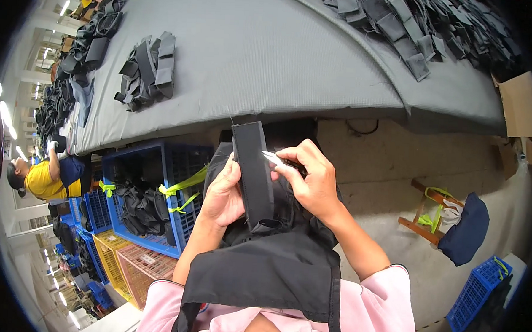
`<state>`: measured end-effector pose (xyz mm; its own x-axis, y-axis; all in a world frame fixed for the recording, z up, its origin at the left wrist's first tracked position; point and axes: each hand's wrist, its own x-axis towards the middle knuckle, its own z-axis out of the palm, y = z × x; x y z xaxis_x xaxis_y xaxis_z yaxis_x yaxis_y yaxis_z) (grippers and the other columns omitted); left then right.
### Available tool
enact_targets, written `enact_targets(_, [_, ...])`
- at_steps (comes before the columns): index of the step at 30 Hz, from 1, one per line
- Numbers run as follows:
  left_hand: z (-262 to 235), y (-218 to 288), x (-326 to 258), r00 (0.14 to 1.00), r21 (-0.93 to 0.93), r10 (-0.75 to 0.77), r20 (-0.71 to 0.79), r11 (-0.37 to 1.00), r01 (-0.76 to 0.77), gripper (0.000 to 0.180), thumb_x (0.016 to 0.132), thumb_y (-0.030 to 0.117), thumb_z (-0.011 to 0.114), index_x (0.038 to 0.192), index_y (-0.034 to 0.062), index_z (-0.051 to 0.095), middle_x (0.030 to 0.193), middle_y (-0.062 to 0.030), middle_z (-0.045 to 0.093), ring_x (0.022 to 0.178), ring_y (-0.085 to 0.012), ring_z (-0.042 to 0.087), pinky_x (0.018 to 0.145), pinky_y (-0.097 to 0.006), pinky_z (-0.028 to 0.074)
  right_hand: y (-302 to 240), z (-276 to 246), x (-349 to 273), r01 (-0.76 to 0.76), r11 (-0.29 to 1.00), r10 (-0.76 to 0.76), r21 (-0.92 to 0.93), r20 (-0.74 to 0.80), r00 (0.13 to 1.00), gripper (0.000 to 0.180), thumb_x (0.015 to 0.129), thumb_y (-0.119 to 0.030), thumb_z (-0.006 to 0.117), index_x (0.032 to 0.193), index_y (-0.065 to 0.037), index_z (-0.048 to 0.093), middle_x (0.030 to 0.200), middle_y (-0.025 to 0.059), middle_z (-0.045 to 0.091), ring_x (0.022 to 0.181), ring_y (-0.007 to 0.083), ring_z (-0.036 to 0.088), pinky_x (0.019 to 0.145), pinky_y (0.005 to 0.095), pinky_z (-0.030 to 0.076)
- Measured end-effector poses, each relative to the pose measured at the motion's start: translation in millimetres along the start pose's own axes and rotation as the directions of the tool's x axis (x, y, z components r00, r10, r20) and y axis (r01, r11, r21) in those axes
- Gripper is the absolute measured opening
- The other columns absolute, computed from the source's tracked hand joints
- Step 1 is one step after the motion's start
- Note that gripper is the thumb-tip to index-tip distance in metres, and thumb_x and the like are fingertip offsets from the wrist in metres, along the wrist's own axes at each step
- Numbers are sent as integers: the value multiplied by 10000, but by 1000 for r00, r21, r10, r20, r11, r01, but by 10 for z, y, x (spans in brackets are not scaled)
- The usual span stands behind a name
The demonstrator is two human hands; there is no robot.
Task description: Trim excess threads or clean debris from black fabric components using a small tool.
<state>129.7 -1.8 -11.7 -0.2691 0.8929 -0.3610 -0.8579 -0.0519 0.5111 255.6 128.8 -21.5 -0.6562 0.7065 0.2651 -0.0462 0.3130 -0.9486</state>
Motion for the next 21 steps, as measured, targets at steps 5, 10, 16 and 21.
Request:
enact_targets(5, [-8, 71, 52, 999, 302, 25, -23, 953, -17, 575, 949, 303, 494, 1422, 116, 225, 1177, -185, 524, 1021, -255, 576, 887, -387, 485, -144, -117, 169, -159, 983, 154, 87, 57, 986, 171, 768, 34, 637, 936, 33, 605, 828, 60, 528, 757, 131, 571, 692, 241, 474])
enact_targets(10, [-14, 131, 108, 998, 403, -49, -32, 913, 58, 660, 944, 324, 505, 1459, 84, 167, 1124, -150, 534, 923, -195, 572, 822, -338, 490, -118, -46, 405, -386, 871, 350, 304, 166, 922, 159, 804, 20, 618, 959, 25, 584, 902, 38, 549, 791, 95, 563, 670, 227, 470])
enact_targets(16, [-140, 213, 91, 998, 413, -59, -5, 909, 56, 631, 943, 341, 495, 1447, 72, 228, 1100, -114, 535, 888, -153, 554, 762, -279, 476, -33, 55, 516, -559, 762, 449, 328, 354, 820, 170, 848, -92, 622, 999, -18, 593, 818, 8, 579, 578, 23, 475, 485, 163, 375])
enact_targets(21, [-200, 255, 63, 997, 439, -70, -37, 895, 79, 615, 940, 343, 495, 1444, 82, 256, 1096, -94, 532, 873, -131, 536, 749, -256, 458, -48, 132, 555, -576, 755, 471, 314, 351, 809, 170, 844, -90, 625, 991, -8, 597, 760, 6, 570, 505, 24, 432, 461, 167, 366])
